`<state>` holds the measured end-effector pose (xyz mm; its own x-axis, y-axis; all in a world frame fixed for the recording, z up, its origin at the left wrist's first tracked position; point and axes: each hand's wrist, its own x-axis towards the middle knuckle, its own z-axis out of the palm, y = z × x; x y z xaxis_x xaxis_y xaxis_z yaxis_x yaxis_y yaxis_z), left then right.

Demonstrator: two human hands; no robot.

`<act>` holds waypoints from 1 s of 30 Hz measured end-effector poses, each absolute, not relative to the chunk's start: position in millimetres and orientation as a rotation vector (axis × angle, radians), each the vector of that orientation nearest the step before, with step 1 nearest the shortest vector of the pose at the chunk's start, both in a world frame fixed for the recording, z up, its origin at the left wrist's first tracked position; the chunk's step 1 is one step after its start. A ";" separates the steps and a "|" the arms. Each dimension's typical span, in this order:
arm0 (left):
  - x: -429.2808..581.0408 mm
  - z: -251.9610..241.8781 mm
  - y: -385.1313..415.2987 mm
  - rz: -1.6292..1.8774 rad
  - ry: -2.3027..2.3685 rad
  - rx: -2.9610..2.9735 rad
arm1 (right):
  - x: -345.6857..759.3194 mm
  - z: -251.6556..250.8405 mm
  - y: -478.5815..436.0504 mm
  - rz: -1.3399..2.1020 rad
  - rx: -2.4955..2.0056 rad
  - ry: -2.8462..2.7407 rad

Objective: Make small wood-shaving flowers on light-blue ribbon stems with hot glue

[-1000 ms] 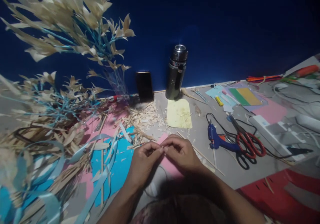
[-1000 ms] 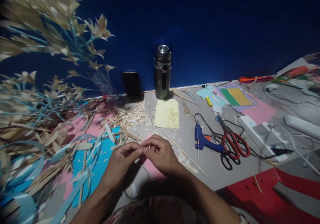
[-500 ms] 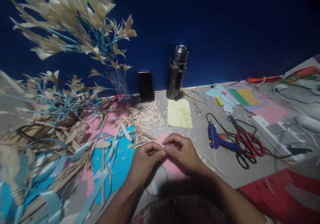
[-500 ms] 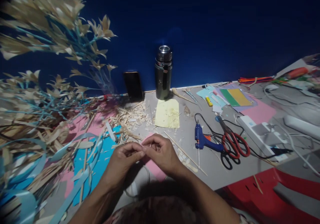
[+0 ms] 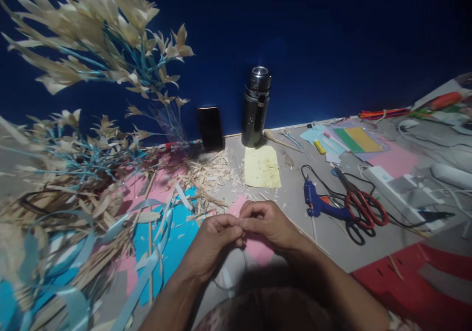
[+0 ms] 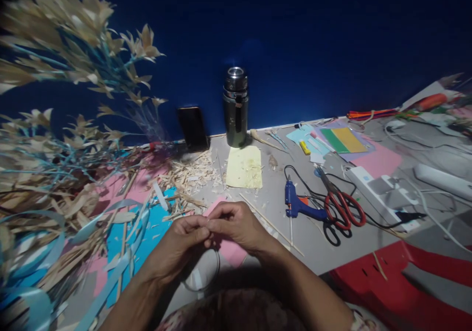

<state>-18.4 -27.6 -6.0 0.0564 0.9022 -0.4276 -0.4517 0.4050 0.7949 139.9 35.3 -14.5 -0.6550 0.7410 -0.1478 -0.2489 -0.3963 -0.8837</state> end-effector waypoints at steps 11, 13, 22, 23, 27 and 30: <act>-13.4 -5.8 -28.2 1.207 1.105 0.552 | 136.7 -17.3 33.2 2.149 -0.708 -1.165; -13.6 -5.9 -28.1 1.210 1.098 0.543 | 136.1 -17.9 33.0 2.139 -0.693 -1.180; -14.1 -8.2 -29.6 1.163 1.307 0.786 | 133.7 -26.2 34.7 1.855 -0.822 -1.163; -13.1 -8.7 -29.6 1.171 1.285 0.757 | 134.0 -25.1 34.8 1.842 -0.836 -1.170; -7.8 -9.7 -30.1 1.220 1.142 0.562 | 134.1 -19.0 34.4 1.909 -0.823 -1.188; -5.6 -8.6 -29.9 1.259 1.048 0.414 | 134.6 -19.4 35.3 2.008 -0.778 -1.207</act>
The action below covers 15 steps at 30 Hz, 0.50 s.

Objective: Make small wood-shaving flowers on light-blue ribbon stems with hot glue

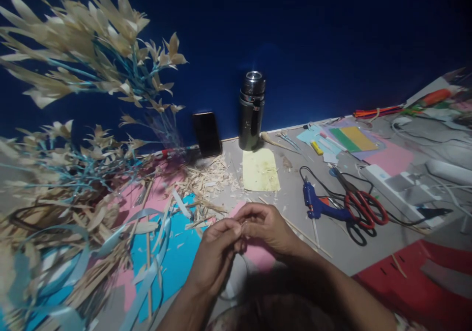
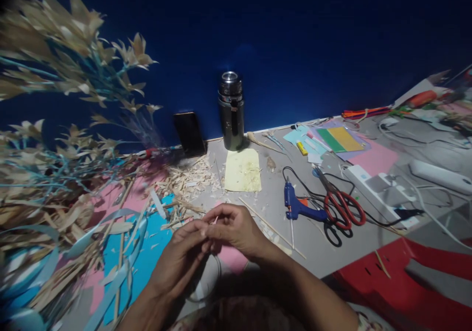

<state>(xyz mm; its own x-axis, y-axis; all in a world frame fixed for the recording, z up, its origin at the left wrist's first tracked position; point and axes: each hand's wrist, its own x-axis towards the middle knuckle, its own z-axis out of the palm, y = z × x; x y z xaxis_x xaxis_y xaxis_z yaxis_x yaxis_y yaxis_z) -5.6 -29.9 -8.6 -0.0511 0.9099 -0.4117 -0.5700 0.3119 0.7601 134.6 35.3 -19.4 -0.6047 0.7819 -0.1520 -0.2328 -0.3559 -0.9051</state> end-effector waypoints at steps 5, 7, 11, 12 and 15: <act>-8.0 -7.6 -27.8 1.330 0.975 0.318 | 136.0 -28.8 38.8 1.635 -0.996 -1.325; -8.4 -8.2 -27.3 1.341 0.964 0.296 | 134.4 -30.8 37.8 1.630 -0.970 -1.316; -4.8 -10.5 -28.2 1.340 0.990 0.337 | 126.8 -29.6 31.0 1.982 -0.772 -1.083; -3.4 -11.2 -28.8 1.347 1.010 0.370 | 125.1 -28.7 29.6 2.050 -0.737 -1.026; -1.3 -12.9 -30.7 1.353 1.109 0.506 | 123.3 -26.3 28.1 2.107 -0.750 -0.968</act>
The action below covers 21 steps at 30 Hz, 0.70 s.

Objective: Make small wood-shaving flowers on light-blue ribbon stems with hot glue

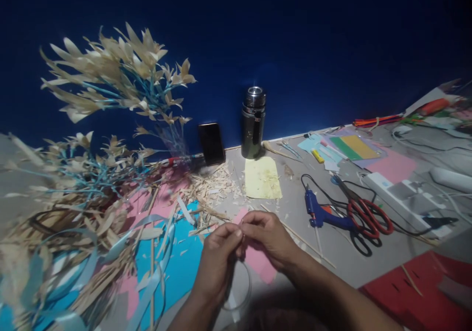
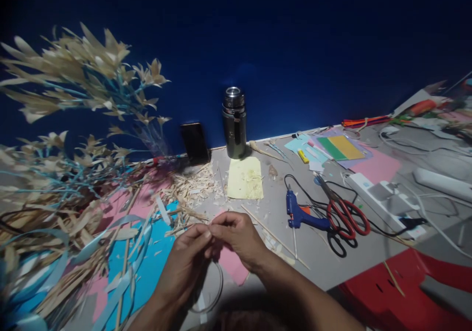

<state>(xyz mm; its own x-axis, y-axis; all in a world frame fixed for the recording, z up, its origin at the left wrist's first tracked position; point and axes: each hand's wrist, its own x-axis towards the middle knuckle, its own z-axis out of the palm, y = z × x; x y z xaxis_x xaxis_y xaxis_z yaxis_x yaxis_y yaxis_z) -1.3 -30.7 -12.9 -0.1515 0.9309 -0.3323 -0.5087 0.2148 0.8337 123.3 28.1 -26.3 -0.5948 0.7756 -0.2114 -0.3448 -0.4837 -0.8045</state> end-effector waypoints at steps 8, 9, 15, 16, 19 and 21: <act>-5.3 -14.7 -27.7 1.411 1.258 0.555 | 127.0 -23.8 32.0 2.019 -0.912 -0.993; -4.8 -14.5 -26.9 1.408 1.236 0.536 | 126.8 -22.9 31.9 2.023 -0.905 -0.967; -2.2 -11.1 -26.0 1.392 1.159 0.377 | 125.6 -20.0 30.0 2.051 -0.766 -0.881; -2.1 -11.0 -26.7 1.396 1.156 0.368 | 125.2 -20.0 29.4 2.066 -0.748 -0.870; -2.2 -12.9 -28.8 1.398 1.120 0.338 | 123.8 -20.8 26.9 2.082 -0.736 -0.853; -2.2 -14.9 -28.9 1.395 1.072 0.320 | 122.8 -21.4 25.6 2.080 -0.743 -0.869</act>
<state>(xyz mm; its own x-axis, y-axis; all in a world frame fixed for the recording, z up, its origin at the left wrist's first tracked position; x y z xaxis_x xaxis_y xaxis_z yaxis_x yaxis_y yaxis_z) -2.2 -28.9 -14.9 -0.1772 0.8921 -0.4155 -0.6311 0.2210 0.7436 122.8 25.6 -21.4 -0.5506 0.8060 -0.2172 -0.4119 -0.4886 -0.7692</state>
